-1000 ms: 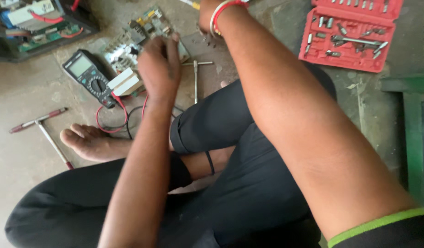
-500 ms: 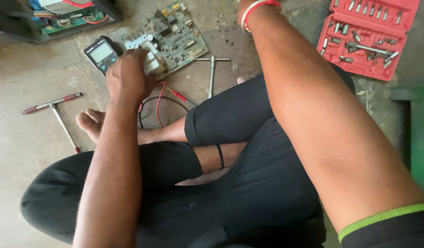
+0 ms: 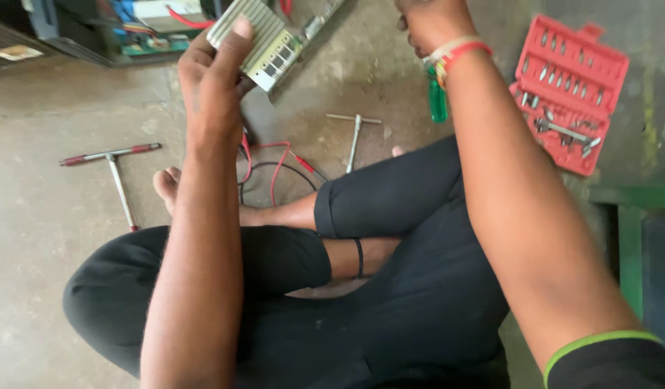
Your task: The person sits on the floor and uses a screwdriver to remove screws from a heatsink attached to a circuit board. They detach the heatsink, flip the board over, and continue to unscrew components from the other side.
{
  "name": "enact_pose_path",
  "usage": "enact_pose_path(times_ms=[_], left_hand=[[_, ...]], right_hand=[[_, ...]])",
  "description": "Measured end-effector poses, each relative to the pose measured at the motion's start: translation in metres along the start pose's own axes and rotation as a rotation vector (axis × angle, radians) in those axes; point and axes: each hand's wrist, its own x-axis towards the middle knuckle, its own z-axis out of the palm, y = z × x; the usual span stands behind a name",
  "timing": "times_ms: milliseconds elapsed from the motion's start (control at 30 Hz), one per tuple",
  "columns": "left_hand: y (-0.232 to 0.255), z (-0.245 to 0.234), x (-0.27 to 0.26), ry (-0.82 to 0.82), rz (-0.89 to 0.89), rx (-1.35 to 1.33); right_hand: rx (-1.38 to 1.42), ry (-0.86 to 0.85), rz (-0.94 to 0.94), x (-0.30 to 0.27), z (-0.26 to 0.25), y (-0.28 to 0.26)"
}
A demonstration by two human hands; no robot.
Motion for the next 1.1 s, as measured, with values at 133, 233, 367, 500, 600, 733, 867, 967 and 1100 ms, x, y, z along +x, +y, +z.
enact_pose_path(times_ms=[133, 233, 367, 500, 600, 733, 867, 967, 1100], left_hand=[[0.038, -0.006, -0.014, 0.018, -0.080, -0.142], [0.052, 0.000, -0.030, 0.136, -0.160, -0.152], [0.057, 0.004, -0.062, 0.051, -0.043, -0.288], [0.066, 0.008, -0.074, -0.020, 0.247, -0.034], [0.074, -0.003, -0.076, -0.038, 0.258, 0.149], [0.062, 0.002, -0.077, 0.105, -0.004, 0.171], [0.050, -0.003, -0.072, 0.222, 0.059, 0.077], [0.051, -0.014, -0.070, 0.289, 0.085, 0.092], [0.035, -0.023, -0.064, 0.413, 0.119, 0.045]], right_hand=[[0.356, -0.138, -0.378, -0.090, -0.011, -0.051], [0.293, -0.047, -0.614, -0.110, 0.002, -0.068], [0.260, -0.015, -0.620, -0.112, 0.013, -0.064], [0.271, -0.045, -0.635, -0.116, 0.018, -0.073], [0.306, -0.045, -0.659, -0.125, 0.022, -0.077], [0.284, -0.046, -0.461, -0.128, 0.028, -0.073], [0.492, -0.153, -0.256, -0.118, 0.012, -0.070], [0.929, -0.311, -0.284, -0.128, -0.048, -0.082], [1.294, -0.137, -0.142, -0.149, -0.056, -0.081]])
